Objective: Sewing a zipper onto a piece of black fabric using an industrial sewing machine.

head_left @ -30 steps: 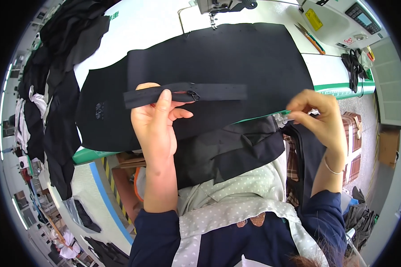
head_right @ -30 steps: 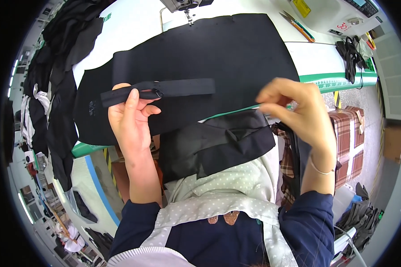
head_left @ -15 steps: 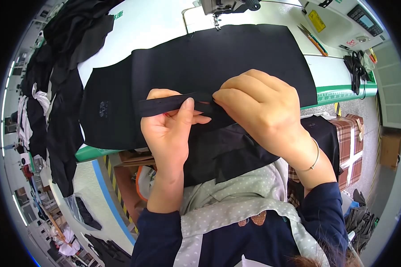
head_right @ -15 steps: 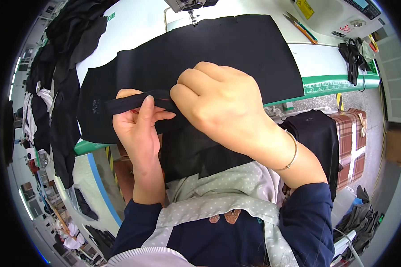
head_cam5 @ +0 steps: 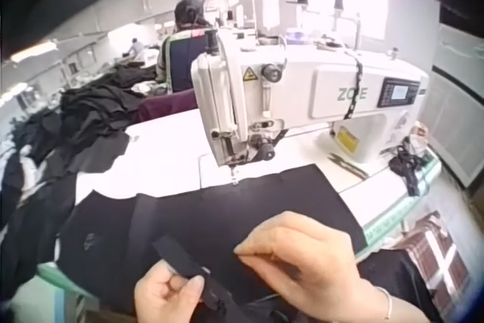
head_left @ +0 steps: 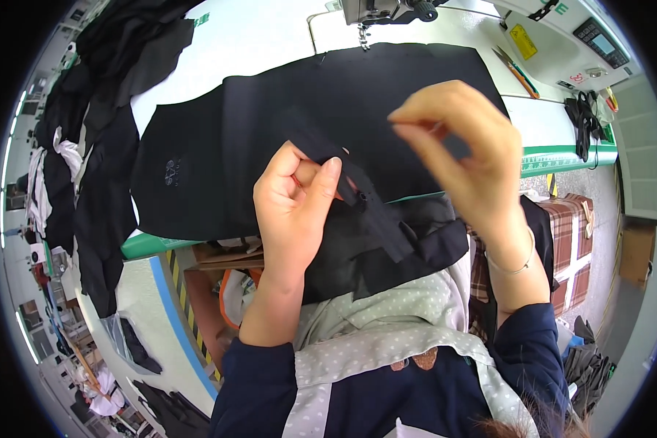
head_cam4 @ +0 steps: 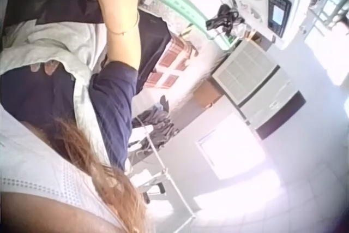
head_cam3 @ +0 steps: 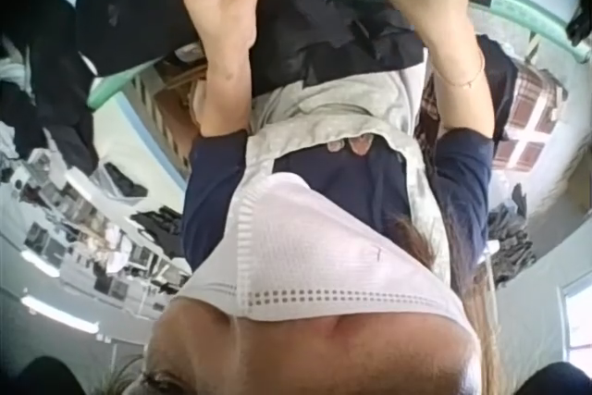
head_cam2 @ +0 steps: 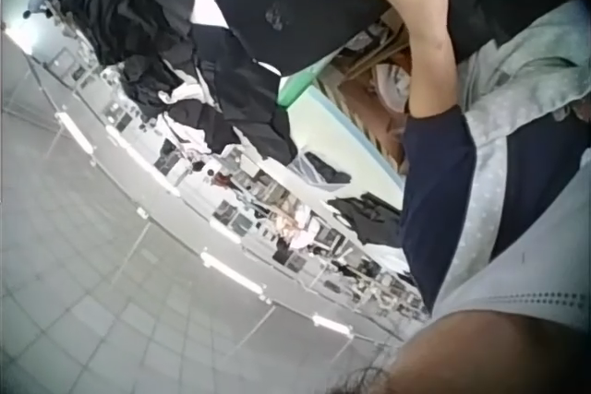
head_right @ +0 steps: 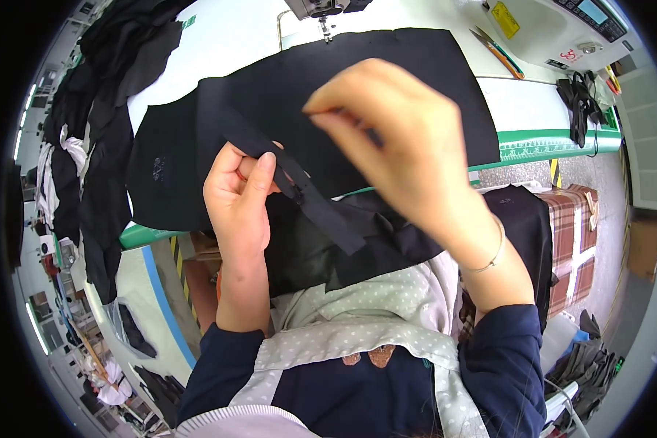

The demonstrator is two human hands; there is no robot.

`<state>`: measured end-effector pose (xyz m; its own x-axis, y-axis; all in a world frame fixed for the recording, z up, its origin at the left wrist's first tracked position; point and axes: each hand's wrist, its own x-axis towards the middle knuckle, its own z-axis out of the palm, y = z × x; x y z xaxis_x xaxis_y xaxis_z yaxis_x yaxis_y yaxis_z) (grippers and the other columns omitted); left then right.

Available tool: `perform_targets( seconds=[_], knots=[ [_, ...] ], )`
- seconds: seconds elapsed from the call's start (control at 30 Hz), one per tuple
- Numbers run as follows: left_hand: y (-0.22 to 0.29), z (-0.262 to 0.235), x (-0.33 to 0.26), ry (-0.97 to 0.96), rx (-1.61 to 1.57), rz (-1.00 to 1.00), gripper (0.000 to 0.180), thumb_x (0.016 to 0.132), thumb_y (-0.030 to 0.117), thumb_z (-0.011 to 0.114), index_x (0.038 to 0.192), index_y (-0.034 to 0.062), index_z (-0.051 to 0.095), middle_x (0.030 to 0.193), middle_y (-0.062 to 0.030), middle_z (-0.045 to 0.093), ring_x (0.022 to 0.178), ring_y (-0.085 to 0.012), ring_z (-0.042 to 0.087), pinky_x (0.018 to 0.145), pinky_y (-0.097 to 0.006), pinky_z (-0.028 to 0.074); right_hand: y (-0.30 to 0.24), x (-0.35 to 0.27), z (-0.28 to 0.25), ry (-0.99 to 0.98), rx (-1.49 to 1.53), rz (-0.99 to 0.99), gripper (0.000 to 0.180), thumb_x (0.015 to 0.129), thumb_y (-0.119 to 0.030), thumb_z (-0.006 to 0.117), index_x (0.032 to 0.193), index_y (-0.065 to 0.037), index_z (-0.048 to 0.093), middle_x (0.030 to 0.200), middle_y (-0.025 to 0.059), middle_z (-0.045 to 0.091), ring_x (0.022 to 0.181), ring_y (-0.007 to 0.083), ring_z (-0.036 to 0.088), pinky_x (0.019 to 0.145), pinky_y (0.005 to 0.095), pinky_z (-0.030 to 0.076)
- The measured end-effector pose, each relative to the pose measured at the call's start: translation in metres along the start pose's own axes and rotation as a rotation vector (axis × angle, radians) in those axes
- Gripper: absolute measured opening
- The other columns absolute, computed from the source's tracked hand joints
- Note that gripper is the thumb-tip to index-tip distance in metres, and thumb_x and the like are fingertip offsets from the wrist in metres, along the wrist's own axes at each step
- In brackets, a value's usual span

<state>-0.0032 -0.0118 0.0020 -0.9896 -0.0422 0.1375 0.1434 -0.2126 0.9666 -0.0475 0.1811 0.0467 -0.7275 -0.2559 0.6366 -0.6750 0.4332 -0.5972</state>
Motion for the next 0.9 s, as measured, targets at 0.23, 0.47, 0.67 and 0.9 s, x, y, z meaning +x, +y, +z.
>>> perform_targets(
  seconds=[0.23,0.47,0.67,0.9],
  knots=[
    [0.007,0.013,-0.005,0.028,0.245,0.082,0.010,0.097,0.000,0.059,0.106,-0.0042,0.059,0.066,0.0003,0.061,0.061,-0.0006,0.052,0.059,-0.017,0.042,-0.001,-0.005,0.030,-0.024,-0.126,-0.165,0.017,0.070,-0.008,0.076,0.085,-0.010,0.070,0.078,0.0005,0.064,0.073,0.0198,0.063,0.060,0.0312,0.052],
    [-0.001,0.005,-0.008,0.027,0.321,0.171,0.014,0.096,-0.001,0.059,0.110,-0.0056,0.060,0.060,0.0030,0.051,0.057,0.0000,0.043,0.054,-0.018,0.038,-0.008,-0.005,0.029,-0.097,-0.095,-0.134,0.018,0.071,0.000,0.077,0.087,-0.004,0.071,0.079,0.0066,0.067,0.071,0.0240,0.064,0.062,0.0323,0.052],
    [-0.006,0.003,-0.006,0.008,0.396,0.214,0.020,0.095,-0.002,0.059,0.115,-0.0060,0.061,0.059,0.0049,0.049,0.057,0.0000,0.040,0.054,-0.018,0.036,-0.011,-0.002,0.030,-0.200,-0.301,-0.219,0.020,0.065,-0.001,0.076,0.081,-0.006,0.065,0.076,0.0058,0.063,0.068,0.0238,0.062,0.060,0.0336,0.051],
    [-0.004,-0.003,-0.007,-0.011,0.037,-0.033,0.020,0.098,0.001,0.055,0.117,-0.0059,0.057,0.069,0.0005,0.060,0.061,-0.0017,0.052,0.059,-0.018,0.043,0.007,0.006,0.009,0.053,-0.101,0.038,0.012,0.078,0.009,0.068,0.085,-0.001,0.068,0.079,0.0052,0.067,0.067,0.0135,0.064,0.059,0.0240,0.051]
  ],
)
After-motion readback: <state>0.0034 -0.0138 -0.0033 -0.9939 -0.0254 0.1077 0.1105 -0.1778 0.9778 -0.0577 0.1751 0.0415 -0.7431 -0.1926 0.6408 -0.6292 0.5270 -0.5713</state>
